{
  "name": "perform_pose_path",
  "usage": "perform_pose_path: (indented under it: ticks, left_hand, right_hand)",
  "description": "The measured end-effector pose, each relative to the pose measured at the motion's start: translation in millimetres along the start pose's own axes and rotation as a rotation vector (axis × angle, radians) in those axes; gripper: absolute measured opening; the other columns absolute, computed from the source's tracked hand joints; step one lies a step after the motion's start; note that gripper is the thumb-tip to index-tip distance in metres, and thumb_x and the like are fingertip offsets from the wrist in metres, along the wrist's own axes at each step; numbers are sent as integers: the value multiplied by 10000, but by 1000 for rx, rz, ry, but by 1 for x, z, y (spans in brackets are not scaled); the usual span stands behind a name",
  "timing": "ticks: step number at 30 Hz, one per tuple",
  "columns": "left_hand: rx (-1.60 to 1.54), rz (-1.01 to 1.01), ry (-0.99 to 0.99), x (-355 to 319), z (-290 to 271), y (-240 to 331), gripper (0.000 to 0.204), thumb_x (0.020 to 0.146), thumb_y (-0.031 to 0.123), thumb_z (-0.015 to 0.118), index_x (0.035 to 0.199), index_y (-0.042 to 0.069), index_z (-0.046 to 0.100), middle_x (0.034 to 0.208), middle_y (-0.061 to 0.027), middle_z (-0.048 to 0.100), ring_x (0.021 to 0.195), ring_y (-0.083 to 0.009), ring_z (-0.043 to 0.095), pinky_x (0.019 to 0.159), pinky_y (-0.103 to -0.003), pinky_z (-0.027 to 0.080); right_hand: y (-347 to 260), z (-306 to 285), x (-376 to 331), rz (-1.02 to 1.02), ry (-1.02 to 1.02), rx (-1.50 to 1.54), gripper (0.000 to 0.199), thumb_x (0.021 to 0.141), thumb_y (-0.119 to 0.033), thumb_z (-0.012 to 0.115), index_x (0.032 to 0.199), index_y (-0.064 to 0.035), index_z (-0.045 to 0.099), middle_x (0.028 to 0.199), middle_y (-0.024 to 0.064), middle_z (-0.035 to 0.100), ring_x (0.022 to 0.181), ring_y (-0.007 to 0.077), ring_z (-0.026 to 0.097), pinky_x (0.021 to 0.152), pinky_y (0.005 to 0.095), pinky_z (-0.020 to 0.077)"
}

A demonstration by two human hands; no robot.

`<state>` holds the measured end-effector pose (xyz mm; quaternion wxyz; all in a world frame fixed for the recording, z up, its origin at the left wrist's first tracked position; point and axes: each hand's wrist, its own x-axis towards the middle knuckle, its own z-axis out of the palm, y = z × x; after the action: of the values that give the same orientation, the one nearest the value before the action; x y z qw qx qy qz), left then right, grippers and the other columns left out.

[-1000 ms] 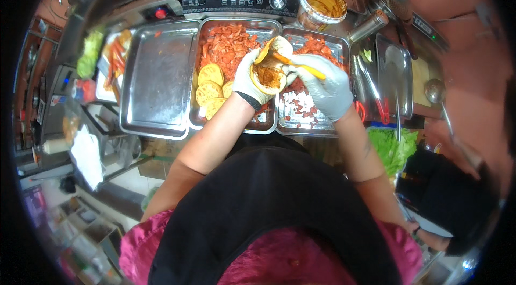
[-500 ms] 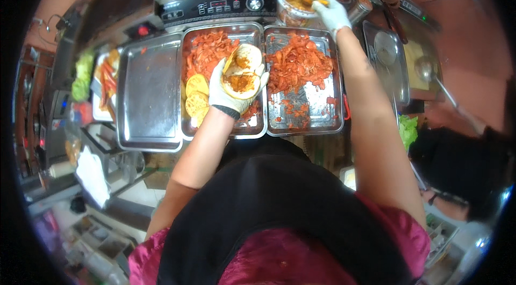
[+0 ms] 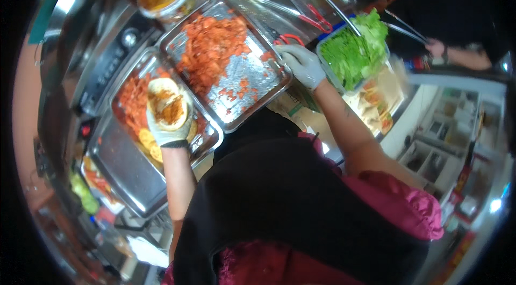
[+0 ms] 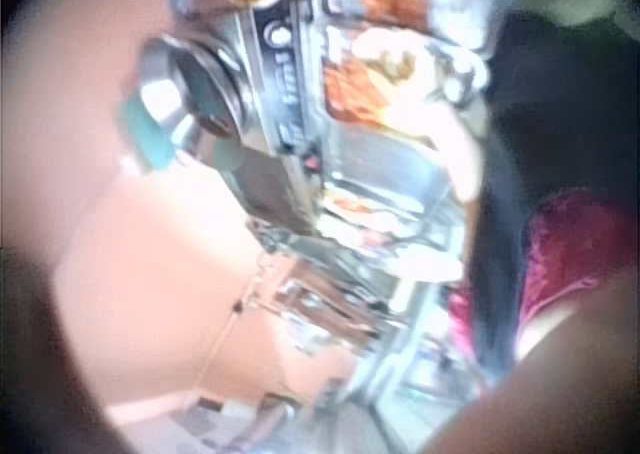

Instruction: The person assembles tacos by spreading sauce on tortillas, adding shredded meat and lettuce, and placing them into a tray. The person repeats this process multiple times, handling tortillas, meat, lettuce, and sauce.

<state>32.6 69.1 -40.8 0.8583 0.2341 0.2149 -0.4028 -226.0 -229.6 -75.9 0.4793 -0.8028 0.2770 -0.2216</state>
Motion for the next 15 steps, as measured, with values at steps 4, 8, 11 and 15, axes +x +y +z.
perform_pose_path:
  ticks: [4,8,11,15]
  left_hand:
    - [-51,-109,93,7,13,-11,552,889,367,630,1311,19,565,1321,-216,578,1201,-404,545,1009,-553,479]
    - [14,-187,106,20,24,-20,573,896,352,597,1346,2,538,1371,-226,546,1252,-405,518,1043,-558,452]
    - [100,-199,86,29,29,-27,582,894,367,614,1349,13,538,1368,-225,548,1249,-402,522,1038,-560,455]
    - [138,-219,56,30,41,-35,589,893,402,631,1343,33,543,1346,-226,560,1221,-414,533,1014,-567,470]
  right_hand:
    - [74,-76,-54,99,452,-528,201,918,-105,623,1095,-87,719,1104,163,692,981,301,674,883,383,528]
    - [138,-128,-64,707,523,-855,445,849,-304,705,1254,-136,627,1212,174,632,1093,347,629,941,434,503]
    - [150,-135,-55,838,465,-889,399,841,-325,706,1195,-149,653,1226,179,627,1106,354,623,947,448,499]
    - [157,-157,-54,859,556,-802,265,835,-322,708,1022,-134,717,1177,180,647,1107,361,621,940,447,499]
